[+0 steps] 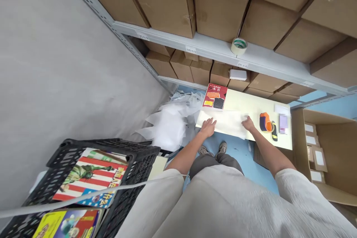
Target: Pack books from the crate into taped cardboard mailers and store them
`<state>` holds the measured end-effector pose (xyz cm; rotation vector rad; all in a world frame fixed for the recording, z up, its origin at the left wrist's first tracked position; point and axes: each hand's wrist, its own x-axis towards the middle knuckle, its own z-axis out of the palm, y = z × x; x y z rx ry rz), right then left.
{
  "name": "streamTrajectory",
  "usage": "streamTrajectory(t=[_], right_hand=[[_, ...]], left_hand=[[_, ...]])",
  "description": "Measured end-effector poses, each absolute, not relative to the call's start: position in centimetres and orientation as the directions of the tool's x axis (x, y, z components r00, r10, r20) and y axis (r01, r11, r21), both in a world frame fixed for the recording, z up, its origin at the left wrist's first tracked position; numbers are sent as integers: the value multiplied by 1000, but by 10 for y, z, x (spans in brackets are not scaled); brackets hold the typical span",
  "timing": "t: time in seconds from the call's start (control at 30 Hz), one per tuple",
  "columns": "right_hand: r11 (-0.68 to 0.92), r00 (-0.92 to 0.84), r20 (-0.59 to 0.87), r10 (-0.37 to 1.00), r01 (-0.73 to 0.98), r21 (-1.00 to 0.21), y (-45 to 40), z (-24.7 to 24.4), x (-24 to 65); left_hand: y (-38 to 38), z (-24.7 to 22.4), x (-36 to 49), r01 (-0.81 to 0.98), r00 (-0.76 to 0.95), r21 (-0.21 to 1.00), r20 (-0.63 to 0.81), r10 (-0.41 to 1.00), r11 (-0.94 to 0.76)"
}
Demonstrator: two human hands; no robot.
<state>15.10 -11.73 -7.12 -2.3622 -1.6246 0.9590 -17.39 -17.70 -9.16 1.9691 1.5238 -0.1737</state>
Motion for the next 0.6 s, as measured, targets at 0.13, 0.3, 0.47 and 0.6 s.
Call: streamTrajectory(t=[0.13,0.3,0.47,0.6], right_hand=[[-329,261,-225,939,872,-363,-134,-75,149],[47,-112,-180,977,941,-335,-155,-78,130],[133,-263,-390,882,934,-330,-156,-89,112],[116,-255,-472,844,946,-302,-151,-93,106]], left_hand=[[-178,-99,-159,922,321,361,-499,805,-144],[-180,-101,-148,926,342,326,-505,792,-191],[-181,-97,-151,925,345,338,-555,757,-174],[-168,-94,-156,927,276,369,-566,777,-60]])
